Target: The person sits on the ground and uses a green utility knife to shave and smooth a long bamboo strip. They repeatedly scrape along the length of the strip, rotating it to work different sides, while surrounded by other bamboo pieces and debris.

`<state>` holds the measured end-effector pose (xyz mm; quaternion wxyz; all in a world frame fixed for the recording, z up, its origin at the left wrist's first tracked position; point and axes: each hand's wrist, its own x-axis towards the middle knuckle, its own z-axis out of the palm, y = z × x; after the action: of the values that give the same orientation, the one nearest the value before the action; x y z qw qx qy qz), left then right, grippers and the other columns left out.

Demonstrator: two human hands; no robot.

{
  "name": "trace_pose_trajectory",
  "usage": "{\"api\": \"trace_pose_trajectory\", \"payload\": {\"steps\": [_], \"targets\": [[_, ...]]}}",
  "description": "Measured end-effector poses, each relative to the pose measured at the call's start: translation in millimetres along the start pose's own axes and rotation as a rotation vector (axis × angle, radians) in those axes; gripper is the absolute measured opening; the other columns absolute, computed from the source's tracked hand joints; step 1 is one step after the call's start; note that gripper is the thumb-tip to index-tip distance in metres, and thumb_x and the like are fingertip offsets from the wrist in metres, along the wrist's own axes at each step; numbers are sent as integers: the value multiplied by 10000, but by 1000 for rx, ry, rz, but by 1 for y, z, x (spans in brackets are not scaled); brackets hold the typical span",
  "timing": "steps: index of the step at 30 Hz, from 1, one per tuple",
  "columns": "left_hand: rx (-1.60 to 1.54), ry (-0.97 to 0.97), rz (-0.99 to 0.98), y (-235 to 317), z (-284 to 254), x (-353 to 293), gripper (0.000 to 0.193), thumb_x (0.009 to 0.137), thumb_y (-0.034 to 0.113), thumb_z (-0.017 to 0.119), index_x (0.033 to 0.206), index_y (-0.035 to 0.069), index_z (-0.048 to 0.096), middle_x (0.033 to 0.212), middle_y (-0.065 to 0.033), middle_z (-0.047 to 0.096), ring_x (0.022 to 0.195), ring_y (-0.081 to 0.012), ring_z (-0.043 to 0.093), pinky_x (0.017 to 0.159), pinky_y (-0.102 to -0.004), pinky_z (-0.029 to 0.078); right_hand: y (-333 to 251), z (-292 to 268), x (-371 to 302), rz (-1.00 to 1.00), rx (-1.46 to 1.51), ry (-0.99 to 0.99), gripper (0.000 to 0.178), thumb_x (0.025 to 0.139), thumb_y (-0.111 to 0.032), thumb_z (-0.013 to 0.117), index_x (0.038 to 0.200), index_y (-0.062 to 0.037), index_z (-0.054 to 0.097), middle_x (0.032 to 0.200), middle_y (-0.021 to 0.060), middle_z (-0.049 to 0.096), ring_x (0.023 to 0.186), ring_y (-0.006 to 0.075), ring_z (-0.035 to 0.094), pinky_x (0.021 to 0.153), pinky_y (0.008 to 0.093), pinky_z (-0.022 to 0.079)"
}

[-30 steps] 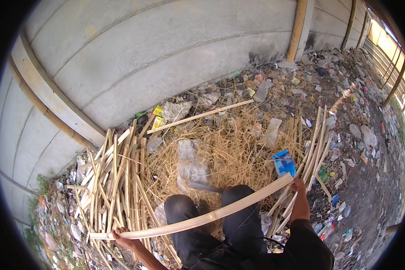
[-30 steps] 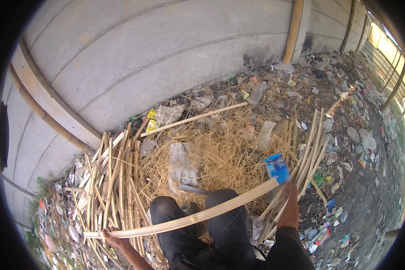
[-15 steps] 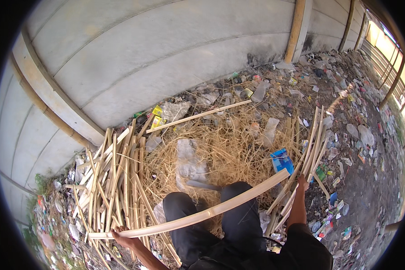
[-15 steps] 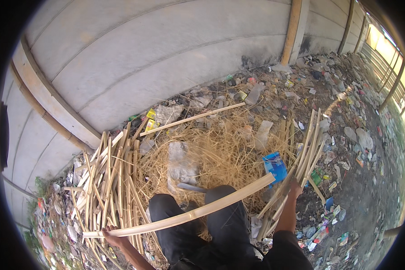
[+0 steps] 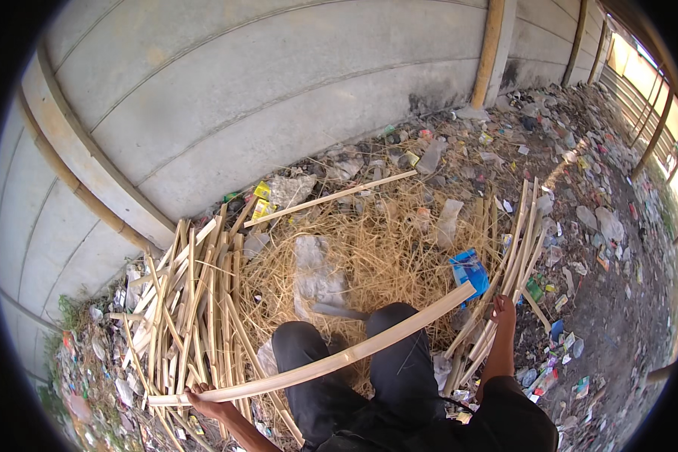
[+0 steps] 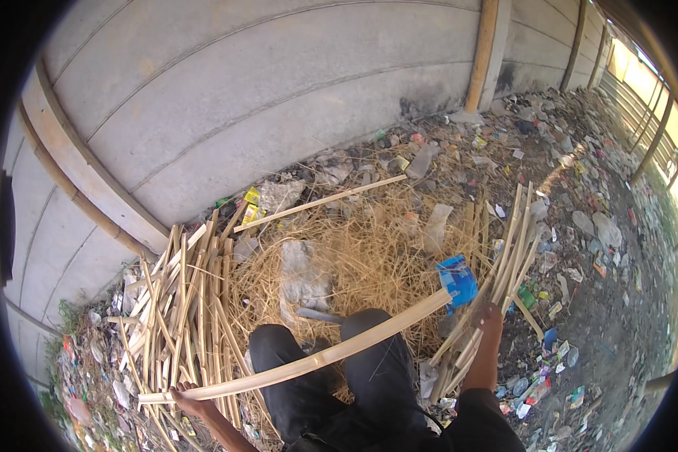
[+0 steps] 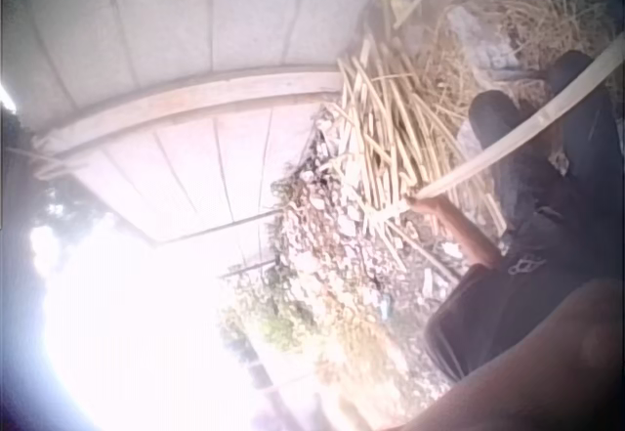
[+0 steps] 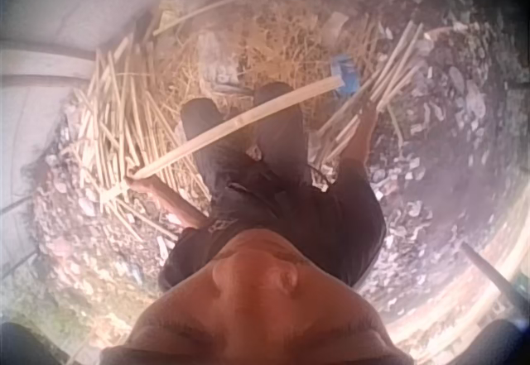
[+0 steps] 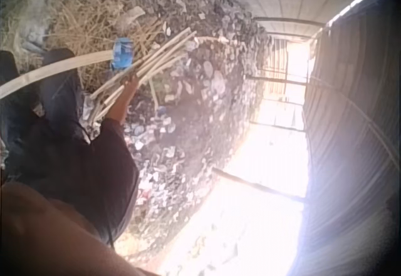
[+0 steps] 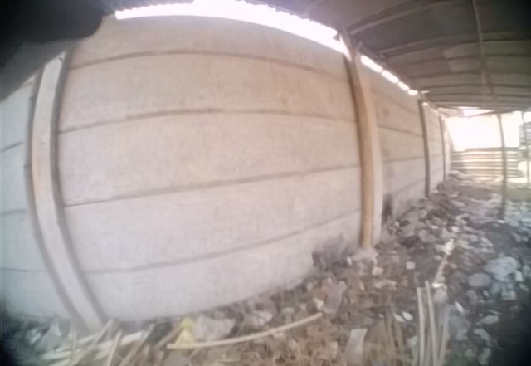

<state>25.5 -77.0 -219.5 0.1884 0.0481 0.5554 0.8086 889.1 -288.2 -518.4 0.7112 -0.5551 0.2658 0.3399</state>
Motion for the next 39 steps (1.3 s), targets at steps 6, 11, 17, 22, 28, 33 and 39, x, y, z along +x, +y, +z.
{"api": "trace_pose_trajectory", "payload": {"steps": [6, 11, 17, 22, 28, 33, 39], "targets": [[239, -61, 75, -17, -42, 27, 608, 1181, 411, 476, 1611, -18, 456, 1291, -189, 585, 1183, -311, 611, 1102, -488, 520, 0, 67, -104, -83, 171, -597, 272, 990, -132, 746, 1253, -197, 727, 1135, -39, 784, 1051, 149, 729, 979, 390, 534], [232, -17, -8, -11, -3, -23, 662, 1179, 453, 463, 1642, -19, 423, 1341, -219, 576, 1281, -340, 590, 1177, -504, 488, -56, 131, -275, -388, 76, -750, 318, 996, -102, 717, 1310, -131, 676, 1021, 13, 746, 918, 187, 715, 913, 370, 563], [122, -182, -31, -20, -15, -61, 609, 1187, 488, 484, 1541, -7, 474, 1207, -117, 578, 1091, -226, 601, 958, -435, 542, -55, 178, -387, -549, -650, -1026, 336, 987, -34, 722, 1315, 1, 659, 939, 60, 691, 802, 161, 685, 785, 356, 586], [116, -421, -173, -27, -48, -75, 614, 1190, 521, 465, 1542, 18, 468, 1187, -116, 575, 1119, -232, 612, 1001, -409, 550, -13, 197, -410, -594, -1000, -1114, 208, 1023, -38, 736, 1217, 29, 698, 908, 45, 718, 794, 141, 715, 786, 323, 595], [520, -660, -605, 19, -60, -60, 759, 1090, 750, 472, 1486, 104, 439, 1103, -164, 651, 917, -255, 702, 778, -447, 619, -11, 190, -413, -467, -917, -1001, 126, 1022, -68, 759, 1093, 31, 725, 919, 55, 735, 810, 164, 758, 773, 316, 607], [1028, -852, -637, 52, -58, -45, 860, 1071, 812, 407, 1287, 7, 618, 817, -142, 710, 618, -256, 712, 525, -351, 591, 11, 181, -405, -426, -687, -939, 118, 1009, -85, 774, 1056, 16, 734, 909, 59, 745, 798, 170, 767, 753, 320, 620], [1618, -1199, -447, 90, -32, -55, 851, 1058, 744, 553, 967, -76, 762, 688, -163, 750, 637, -239, 784, 555, -353, 597, 38, 176, -390, -301, -399, -861, 100, 991, -100, 797, 1011, -14, 752, 883, 62, 759, 752, 168, 759, 736, 317, 611]]}}
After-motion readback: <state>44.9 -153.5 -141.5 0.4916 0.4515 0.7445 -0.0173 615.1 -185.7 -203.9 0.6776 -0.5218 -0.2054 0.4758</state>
